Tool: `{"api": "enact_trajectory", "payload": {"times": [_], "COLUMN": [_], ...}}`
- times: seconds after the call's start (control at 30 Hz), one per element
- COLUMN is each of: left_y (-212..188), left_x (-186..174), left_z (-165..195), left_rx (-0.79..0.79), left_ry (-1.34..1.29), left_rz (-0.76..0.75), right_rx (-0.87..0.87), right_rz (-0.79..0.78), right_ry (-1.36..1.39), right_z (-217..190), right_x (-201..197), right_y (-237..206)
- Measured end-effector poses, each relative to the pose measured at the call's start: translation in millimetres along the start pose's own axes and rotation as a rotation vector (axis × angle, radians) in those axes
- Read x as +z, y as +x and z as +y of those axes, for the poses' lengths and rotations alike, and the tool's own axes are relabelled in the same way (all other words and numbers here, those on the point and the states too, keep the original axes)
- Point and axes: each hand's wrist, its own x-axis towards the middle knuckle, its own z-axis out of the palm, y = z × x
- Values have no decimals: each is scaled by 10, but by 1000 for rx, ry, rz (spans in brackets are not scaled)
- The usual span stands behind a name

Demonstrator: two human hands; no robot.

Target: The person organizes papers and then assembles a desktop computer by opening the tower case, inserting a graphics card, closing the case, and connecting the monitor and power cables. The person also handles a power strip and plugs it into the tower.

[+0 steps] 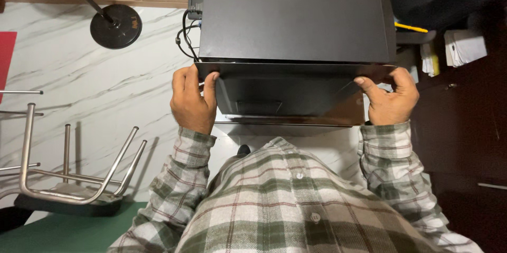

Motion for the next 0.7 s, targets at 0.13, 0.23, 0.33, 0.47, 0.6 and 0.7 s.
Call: {"api": "enact_trajectory", "payload": {"times": [0.13,0.23,0.33,0.47,0.6,0.7], "left_y": [-57,-45,23,57,43,49], "left_x": [25,48,82,132,165,173], "left_z": [-43,-99,-160,-156,-97,-79], "left_rx": [-20,-40,-1,-16,0,-22], "left_ry": [18,71,69,65,54,70], "left_rz": [-13,-10,19,4,12,24], "right_rx": [-48,48,-48,-19,11,101], "right_rz": [33,57,68,75,127,161], "right_ry": [-180,-116,-222,-233,-163,38], "right_z": [51,41,22,39,125,220], "right_x": [38,103,149,125,115,136], "right_y": [-13,-34,-51,-40,-37,-47]}}
